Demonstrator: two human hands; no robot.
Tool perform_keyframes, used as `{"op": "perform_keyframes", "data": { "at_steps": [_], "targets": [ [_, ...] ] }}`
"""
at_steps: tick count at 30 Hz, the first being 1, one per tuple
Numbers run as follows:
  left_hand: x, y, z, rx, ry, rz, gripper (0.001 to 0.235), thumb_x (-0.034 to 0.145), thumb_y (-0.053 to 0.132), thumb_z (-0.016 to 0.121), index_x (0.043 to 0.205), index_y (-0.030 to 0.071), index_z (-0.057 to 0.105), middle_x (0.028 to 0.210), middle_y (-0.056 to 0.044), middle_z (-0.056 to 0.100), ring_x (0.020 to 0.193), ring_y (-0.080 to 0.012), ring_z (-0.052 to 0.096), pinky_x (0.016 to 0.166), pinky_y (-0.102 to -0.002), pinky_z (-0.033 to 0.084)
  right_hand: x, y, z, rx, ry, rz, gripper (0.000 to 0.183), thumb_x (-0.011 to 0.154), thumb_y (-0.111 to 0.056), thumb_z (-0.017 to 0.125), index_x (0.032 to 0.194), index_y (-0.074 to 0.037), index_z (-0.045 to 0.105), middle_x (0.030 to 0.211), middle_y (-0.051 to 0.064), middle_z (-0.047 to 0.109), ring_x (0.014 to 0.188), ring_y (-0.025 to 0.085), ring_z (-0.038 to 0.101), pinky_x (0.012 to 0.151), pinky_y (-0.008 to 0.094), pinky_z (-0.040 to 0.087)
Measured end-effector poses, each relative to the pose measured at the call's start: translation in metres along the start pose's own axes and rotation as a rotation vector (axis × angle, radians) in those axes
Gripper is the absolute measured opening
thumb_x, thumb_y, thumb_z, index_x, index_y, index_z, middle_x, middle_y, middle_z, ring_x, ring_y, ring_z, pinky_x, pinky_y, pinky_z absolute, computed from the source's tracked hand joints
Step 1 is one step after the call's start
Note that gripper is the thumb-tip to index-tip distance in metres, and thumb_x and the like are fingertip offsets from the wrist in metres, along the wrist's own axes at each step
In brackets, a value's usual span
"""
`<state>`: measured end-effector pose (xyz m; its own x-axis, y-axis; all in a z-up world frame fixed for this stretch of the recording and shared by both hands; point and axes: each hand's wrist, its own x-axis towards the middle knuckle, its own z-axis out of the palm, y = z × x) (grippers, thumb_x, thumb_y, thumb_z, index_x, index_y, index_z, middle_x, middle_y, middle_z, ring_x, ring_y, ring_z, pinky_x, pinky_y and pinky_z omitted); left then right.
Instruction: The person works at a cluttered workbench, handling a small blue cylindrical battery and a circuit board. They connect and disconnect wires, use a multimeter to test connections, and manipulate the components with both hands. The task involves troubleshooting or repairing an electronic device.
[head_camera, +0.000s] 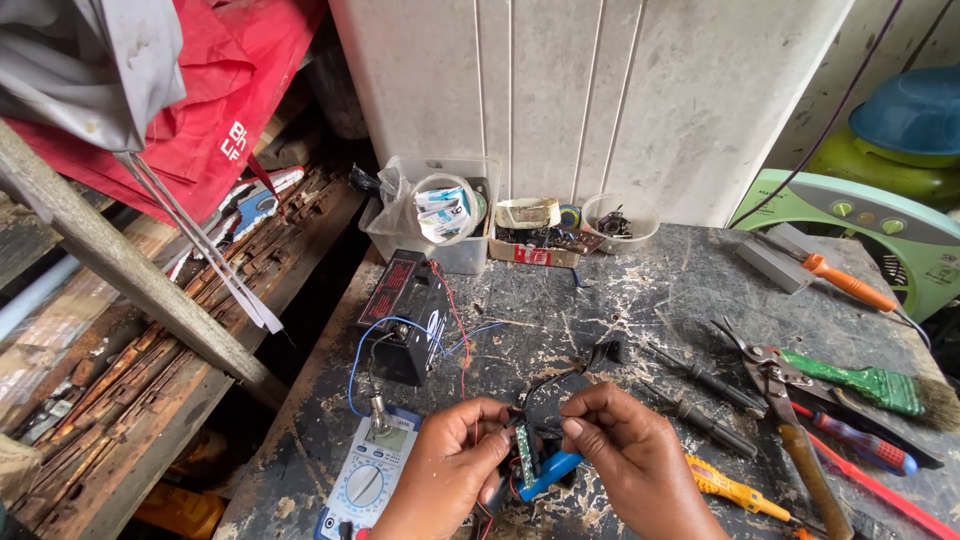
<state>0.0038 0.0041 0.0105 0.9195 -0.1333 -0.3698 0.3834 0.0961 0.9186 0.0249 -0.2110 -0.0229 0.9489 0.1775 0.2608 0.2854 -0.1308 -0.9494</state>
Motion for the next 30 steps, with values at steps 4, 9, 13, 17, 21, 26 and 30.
{"op": "perform_keyframes", "data": {
  "at_steps": [4, 9, 13, 17, 21, 26, 30],
  "targets": [
    [-0.005, 0.002, 0.0, 0.023, 0.055, 0.036, 0.014, 0.102, 0.009, 0.068, 0.111, 0.0, 0.074, 0.066, -0.01, 0.053, 0.047, -0.017, 0.041, 0.048, -0.036, 0.034, 0.0, 0.003, 0.004, 0.167, -0.026, 0.127, 0.026, 0.088, 0.001, 0.074, 0.114, -0.002, 0.07, 0.076, 0.012, 0.078, 0.07, 0.018, 0.076, 0.067, 0.031, 0.061],
    [-0.014, 0.013, 0.004, 0.047, 0.087, 0.032, 0.015, 0.102, 0.009, 0.067, 0.11, 0.001, 0.077, 0.075, -0.009, 0.06, 0.046, -0.0157, 0.045, 0.048, -0.033, 0.036, -0.001, 0.006, 0.004, 0.155, 0.012, 0.165, 0.014, 0.08, 0.005, 0.084, 0.09, 0.002, 0.074, 0.07, 0.013, 0.079, 0.065, 0.018, 0.076, 0.06, 0.032, 0.062],
    [-0.012, 0.01, 0.002, 0.046, 0.062, 0.017, 0.017, 0.102, 0.008, 0.066, 0.112, 0.001, 0.077, 0.08, -0.007, 0.063, 0.045, -0.0136, 0.048, 0.047, -0.031, 0.039, -0.002, 0.009, 0.004, 0.121, 0.006, 0.19, 0.013, 0.08, 0.002, 0.084, 0.093, 0.003, 0.081, 0.073, 0.01, 0.077, 0.062, 0.018, 0.068, 0.058, 0.035, 0.061],
    [-0.009, 0.004, 0.001, -0.007, 0.044, 0.016, 0.02, 0.101, 0.009, 0.068, 0.116, -0.001, 0.076, 0.077, -0.007, 0.053, 0.046, -0.0141, 0.043, 0.046, -0.031, 0.037, -0.003, 0.003, 0.007, 0.167, -0.002, 0.227, 0.028, 0.08, -0.001, 0.081, 0.108, 0.003, 0.08, 0.084, 0.018, 0.09, 0.079, 0.023, 0.086, 0.063, 0.034, 0.065],
    [-0.013, 0.011, 0.004, 0.139, 0.071, 0.006, 0.021, 0.096, 0.015, 0.072, 0.114, 0.008, 0.081, 0.089, -0.003, 0.069, 0.077, -0.012, 0.061, 0.069, -0.029, 0.053, -0.002, 0.0, 0.01, 0.12, -0.079, 0.167, 0.04, 0.082, -0.002, 0.08, 0.122, 0.0, 0.08, 0.092, 0.011, 0.088, 0.077, 0.014, 0.076, 0.067, 0.028, 0.065],
    [-0.016, 0.012, 0.004, 0.208, 0.043, 0.044, 0.014, 0.096, 0.014, 0.073, 0.106, 0.01, 0.081, 0.085, -0.001, 0.07, 0.077, -0.0109, 0.059, 0.077, -0.029, 0.052, -0.004, -0.005, 0.013, 0.121, -0.144, 0.24, 0.038, 0.083, -0.001, 0.079, 0.121, 0.0, 0.083, 0.102, 0.009, 0.09, 0.087, 0.011, 0.074, 0.072, 0.027, 0.063],
    [-0.017, 0.014, 0.003, 0.215, 0.033, 0.063, 0.009, 0.095, 0.015, 0.074, 0.103, 0.012, 0.076, 0.076, -0.001, 0.066, 0.069, -0.0118, 0.053, 0.07, -0.033, 0.047, -0.004, -0.002, 0.01, 0.1, -0.122, 0.21, 0.028, 0.082, -0.002, 0.082, 0.11, 0.0, 0.083, 0.092, 0.009, 0.086, 0.075, 0.013, 0.074, 0.064, 0.029, 0.064]
  ]
}}
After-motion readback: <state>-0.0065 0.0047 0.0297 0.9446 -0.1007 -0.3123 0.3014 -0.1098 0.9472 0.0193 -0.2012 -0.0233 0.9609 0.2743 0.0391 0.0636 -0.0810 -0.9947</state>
